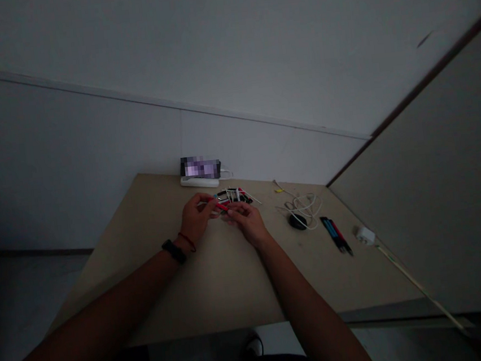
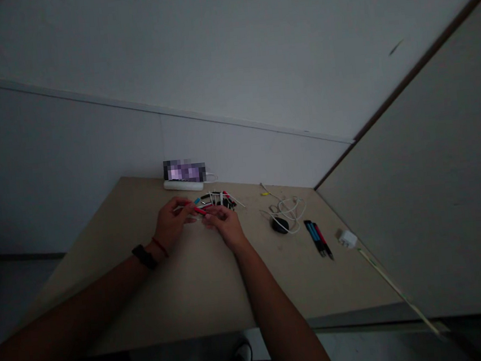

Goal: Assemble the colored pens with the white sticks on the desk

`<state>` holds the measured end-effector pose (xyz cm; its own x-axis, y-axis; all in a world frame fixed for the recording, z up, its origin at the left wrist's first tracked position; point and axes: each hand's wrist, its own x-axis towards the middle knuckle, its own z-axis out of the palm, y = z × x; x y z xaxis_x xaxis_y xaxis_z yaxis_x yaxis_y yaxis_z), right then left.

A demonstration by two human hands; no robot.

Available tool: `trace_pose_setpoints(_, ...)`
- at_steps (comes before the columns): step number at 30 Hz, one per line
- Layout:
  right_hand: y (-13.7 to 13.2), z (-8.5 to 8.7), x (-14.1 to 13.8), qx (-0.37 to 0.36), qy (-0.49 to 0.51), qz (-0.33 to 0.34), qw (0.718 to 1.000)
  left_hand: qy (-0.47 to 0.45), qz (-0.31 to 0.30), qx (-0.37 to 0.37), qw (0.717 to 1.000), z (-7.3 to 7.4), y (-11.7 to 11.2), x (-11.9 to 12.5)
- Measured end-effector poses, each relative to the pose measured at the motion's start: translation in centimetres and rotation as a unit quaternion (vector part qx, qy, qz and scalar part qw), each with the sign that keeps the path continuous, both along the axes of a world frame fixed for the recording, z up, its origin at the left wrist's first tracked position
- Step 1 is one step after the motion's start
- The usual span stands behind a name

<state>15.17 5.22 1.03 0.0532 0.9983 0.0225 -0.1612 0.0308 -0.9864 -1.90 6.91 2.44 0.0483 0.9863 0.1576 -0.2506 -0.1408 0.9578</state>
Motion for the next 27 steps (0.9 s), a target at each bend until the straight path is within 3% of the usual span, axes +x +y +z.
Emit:
trace_pose_setpoints(4, 0.1, 0.2, 0.1, 0.02, 0.057, -0.047, 0.997, 0.016, -0.025, -0.015, 0.999, -0.5, 0.2, 0.1)
trace_pose_setpoints(12, 0.5, 0.0, 0.4, 0.064, 0.078, -0.151, 0.983, 0.13, -0.154, -0.02, 0.979, -2.4, 0.2, 0.6)
trace_pose_setpoints(20, 0.8, -0.2, 0.5, 0.083, 0.004, -0.161, 0.983, 0.164, -0.16, -0.017, 0.973, -2.6, 0.2, 0.7)
trace_pose_setpoints(27, 0.6, 0.3, 0.6, 0.083, 0.053, -0.197, 0.975, 0.19, -0.162, -0.007, 0.968, -2.5, 0.3, 0.7)
